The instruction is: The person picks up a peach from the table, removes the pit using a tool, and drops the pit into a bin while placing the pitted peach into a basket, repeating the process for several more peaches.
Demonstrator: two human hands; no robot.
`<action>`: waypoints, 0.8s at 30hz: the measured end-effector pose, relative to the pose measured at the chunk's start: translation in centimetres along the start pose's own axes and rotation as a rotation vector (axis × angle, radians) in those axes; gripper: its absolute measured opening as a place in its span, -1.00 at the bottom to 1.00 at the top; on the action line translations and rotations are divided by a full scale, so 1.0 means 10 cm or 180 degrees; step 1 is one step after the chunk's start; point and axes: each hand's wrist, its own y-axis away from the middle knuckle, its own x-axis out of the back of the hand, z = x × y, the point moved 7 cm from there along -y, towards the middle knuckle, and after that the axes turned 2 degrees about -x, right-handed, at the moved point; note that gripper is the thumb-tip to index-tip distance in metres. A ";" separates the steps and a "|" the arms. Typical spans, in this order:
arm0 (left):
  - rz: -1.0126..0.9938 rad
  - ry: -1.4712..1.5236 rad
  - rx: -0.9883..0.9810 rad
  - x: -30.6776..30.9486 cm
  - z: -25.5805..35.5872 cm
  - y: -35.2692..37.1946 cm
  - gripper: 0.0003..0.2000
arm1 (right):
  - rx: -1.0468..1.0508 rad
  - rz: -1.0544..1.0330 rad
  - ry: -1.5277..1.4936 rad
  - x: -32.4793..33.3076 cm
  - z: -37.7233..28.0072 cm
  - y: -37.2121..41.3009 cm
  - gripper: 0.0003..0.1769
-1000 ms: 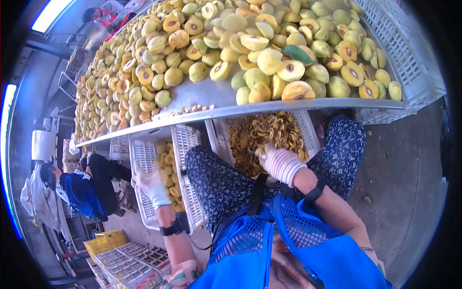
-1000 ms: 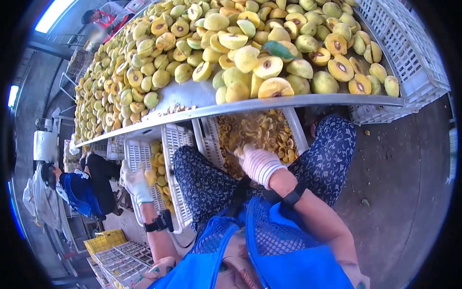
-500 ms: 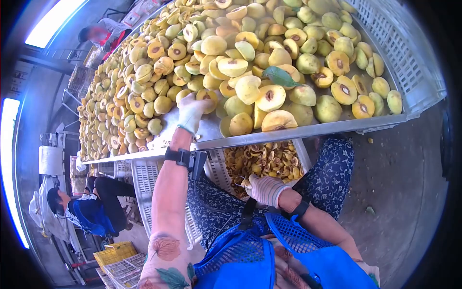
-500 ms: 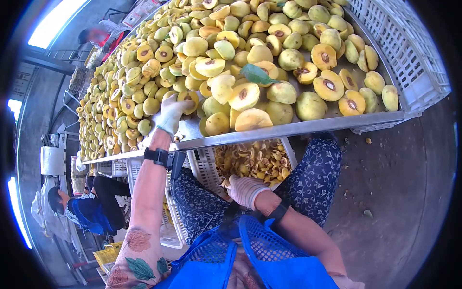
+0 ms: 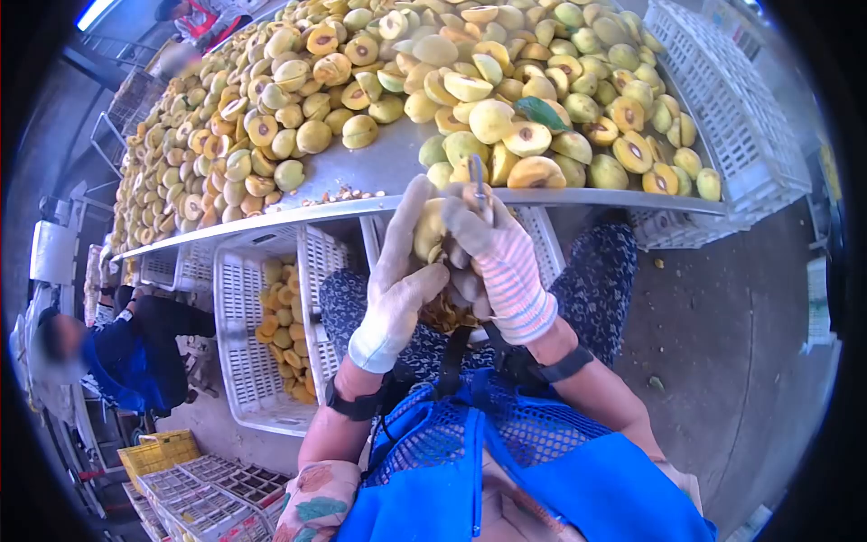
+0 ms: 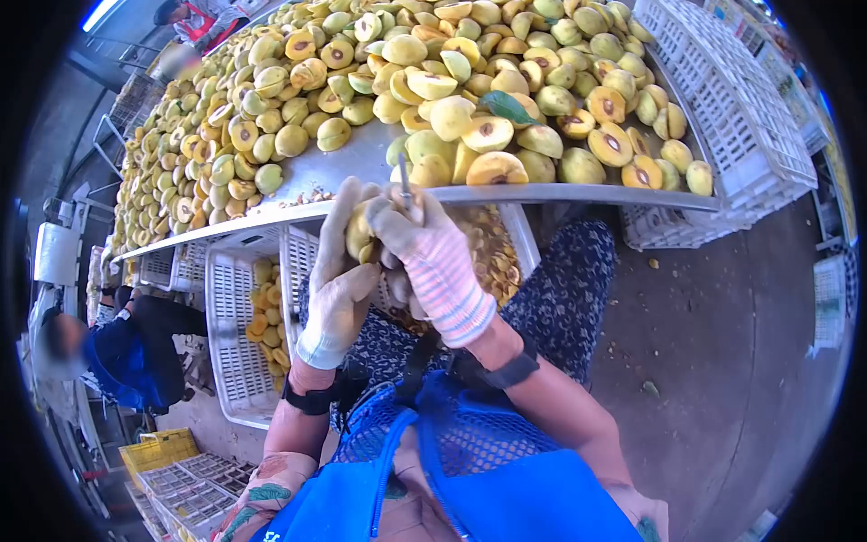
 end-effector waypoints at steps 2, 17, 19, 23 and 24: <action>-0.0080 -0.0115 -0.0232 0.01 0.07 0.14 -0.25 | -0.0191 -0.0298 -0.0068 -0.06 -0.02 0.05 -0.70; -0.0602 -0.1921 -0.1797 -0.06 0.40 0.37 -0.21 | 0.0386 -0.0529 0.0978 -0.15 -0.11 0.37 -0.66; -0.0563 -0.2412 -0.1765 -0.02 0.36 0.36 -0.19 | -0.0095 -0.0570 0.0831 -0.16 -0.10 0.40 -0.69; 0.0613 -0.0587 -0.0661 0.14 0.10 0.34 -0.15 | 0.0118 -0.0029 0.1349 0.05 0.29 0.13 -0.79; 0.0369 -0.0159 -0.0434 0.25 -0.02 0.32 -0.26 | -0.0447 -0.0147 0.0972 0.09 0.39 0.16 -0.85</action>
